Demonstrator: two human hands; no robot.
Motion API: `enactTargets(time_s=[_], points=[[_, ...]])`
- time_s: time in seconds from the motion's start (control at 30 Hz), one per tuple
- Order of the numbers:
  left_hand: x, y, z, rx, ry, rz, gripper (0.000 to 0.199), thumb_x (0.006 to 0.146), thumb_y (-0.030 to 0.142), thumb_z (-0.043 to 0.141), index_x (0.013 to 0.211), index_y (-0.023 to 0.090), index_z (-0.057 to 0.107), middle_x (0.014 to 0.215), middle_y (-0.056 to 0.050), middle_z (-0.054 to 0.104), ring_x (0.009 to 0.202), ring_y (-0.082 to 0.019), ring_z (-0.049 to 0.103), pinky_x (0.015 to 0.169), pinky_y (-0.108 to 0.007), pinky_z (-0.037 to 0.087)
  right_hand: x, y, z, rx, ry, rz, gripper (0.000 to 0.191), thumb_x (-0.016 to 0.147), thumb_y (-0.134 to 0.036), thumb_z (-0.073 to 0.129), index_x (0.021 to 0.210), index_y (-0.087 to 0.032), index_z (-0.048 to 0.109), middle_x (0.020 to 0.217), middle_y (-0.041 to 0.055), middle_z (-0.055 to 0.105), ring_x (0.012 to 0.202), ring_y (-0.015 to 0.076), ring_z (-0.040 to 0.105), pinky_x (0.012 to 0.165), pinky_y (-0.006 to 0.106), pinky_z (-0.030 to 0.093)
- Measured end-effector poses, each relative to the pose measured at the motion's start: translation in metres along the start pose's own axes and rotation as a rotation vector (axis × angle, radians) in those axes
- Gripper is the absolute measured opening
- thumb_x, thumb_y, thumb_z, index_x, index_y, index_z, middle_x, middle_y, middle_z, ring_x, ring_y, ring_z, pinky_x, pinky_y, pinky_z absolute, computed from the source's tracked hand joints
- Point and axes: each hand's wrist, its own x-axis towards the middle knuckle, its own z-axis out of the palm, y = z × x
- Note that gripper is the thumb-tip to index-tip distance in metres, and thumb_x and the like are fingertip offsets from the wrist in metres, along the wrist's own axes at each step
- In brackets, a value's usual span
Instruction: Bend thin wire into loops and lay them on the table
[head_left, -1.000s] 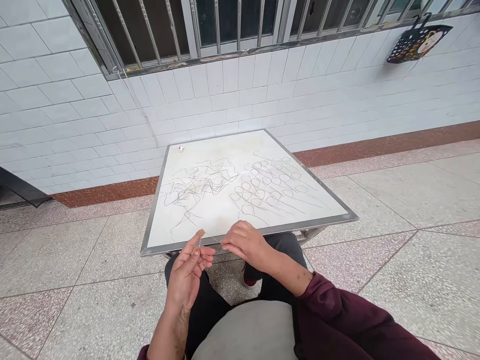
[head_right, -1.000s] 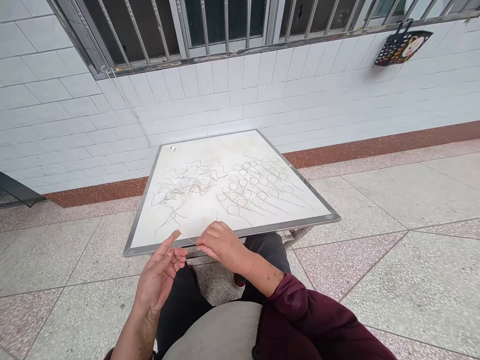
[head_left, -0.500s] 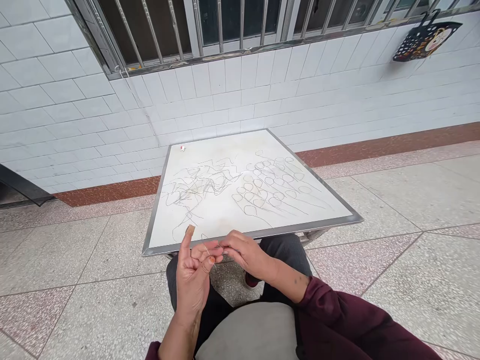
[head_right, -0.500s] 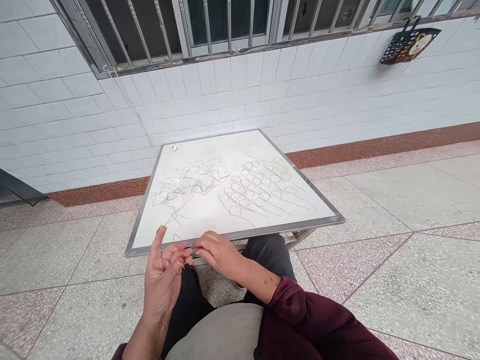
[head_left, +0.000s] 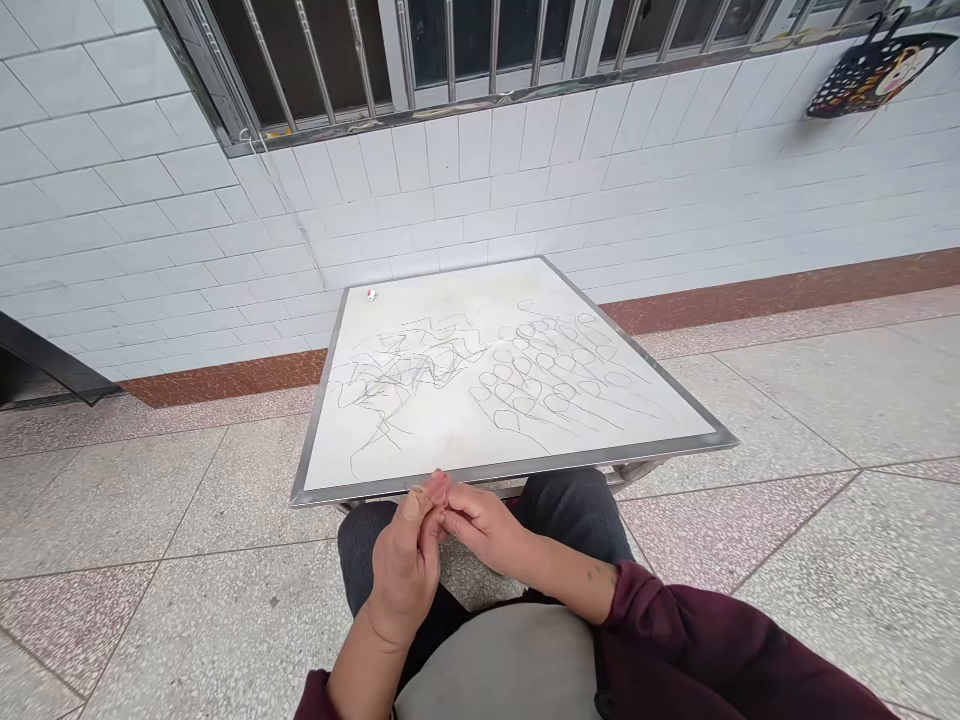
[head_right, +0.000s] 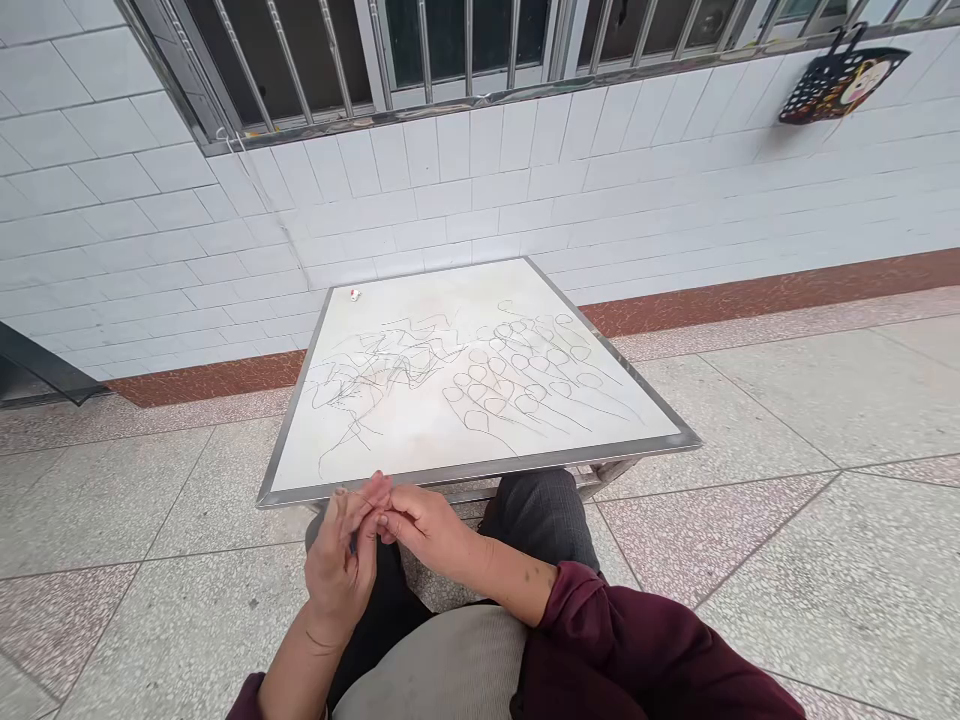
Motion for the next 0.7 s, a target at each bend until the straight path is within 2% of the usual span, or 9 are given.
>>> enactTargets(time_s=[0.1,0.17,0.23,0.37,0.53,0.7], points=[[-0.003,-0.013,-0.003,0.237,-0.125,0.226,0.071,0.086,-0.001,0.049,0.148,0.022,0.021,0.137,-0.014,0.052,0.119,-0.023,0.056,0.091,-0.038,0.056,-0.002,0.0,0.002,0.026,0.042,0.08,0.005,0.089,-0.018,0.048,0.087,-0.02,0.052,0.074,-0.0012,0.057,0.066,0.0124,0.056,0.063,0.025,0.045],[-0.002,-0.016,-0.006,0.323,-0.176,0.266,0.07,0.086,-0.001,0.048,0.148,0.016,0.02,0.136,-0.017,0.052,0.122,-0.023,0.054,0.093,-0.038,0.054,-0.002,0.001,0.003,0.044,0.093,0.17,0.012,0.085,-0.017,0.052,0.094,-0.021,0.047,0.071,-0.0035,0.056,0.063,0.0121,0.054,0.06,0.025,0.044],[0.0,-0.014,-0.008,0.383,-0.245,0.25,0.069,0.086,-0.001,0.047,0.148,0.013,0.02,0.135,-0.018,0.053,0.124,-0.024,0.052,0.096,-0.039,0.052,-0.002,0.002,0.004,0.062,0.133,0.235,0.021,0.083,-0.016,0.055,0.098,-0.022,0.042,0.069,-0.0055,0.054,0.061,0.0118,0.053,0.058,0.024,0.043],[0.003,-0.007,-0.011,0.422,-0.376,0.196,0.071,0.087,-0.003,0.042,0.15,0.014,0.014,0.134,-0.018,0.052,0.126,-0.024,0.048,0.096,-0.04,0.051,-0.001,0.006,0.003,0.061,0.14,0.266,0.023,0.082,-0.014,0.052,0.097,-0.023,0.037,0.07,-0.0057,0.051,0.061,0.0118,0.05,0.058,0.025,0.041],[0.005,-0.004,-0.011,0.437,-0.469,0.172,0.07,0.088,-0.002,0.038,0.15,0.017,0.011,0.128,-0.016,0.056,0.113,-0.023,0.055,0.09,-0.041,0.052,-0.003,0.008,0.0,-0.009,0.102,0.238,0.033,0.08,-0.008,0.049,0.106,-0.022,0.035,0.072,-0.0053,0.047,0.062,0.0121,0.046,0.061,0.026,0.041],[0.009,-0.003,-0.014,0.468,-0.537,0.142,0.068,0.09,0.0,0.035,0.15,0.018,0.01,0.12,-0.014,0.061,0.102,-0.023,0.058,0.086,-0.041,0.053,-0.004,0.005,-0.004,-0.06,0.063,0.222,0.033,0.083,-0.007,0.043,0.11,-0.022,0.033,0.072,-0.005,0.046,0.063,0.0125,0.046,0.062,0.026,0.04]])
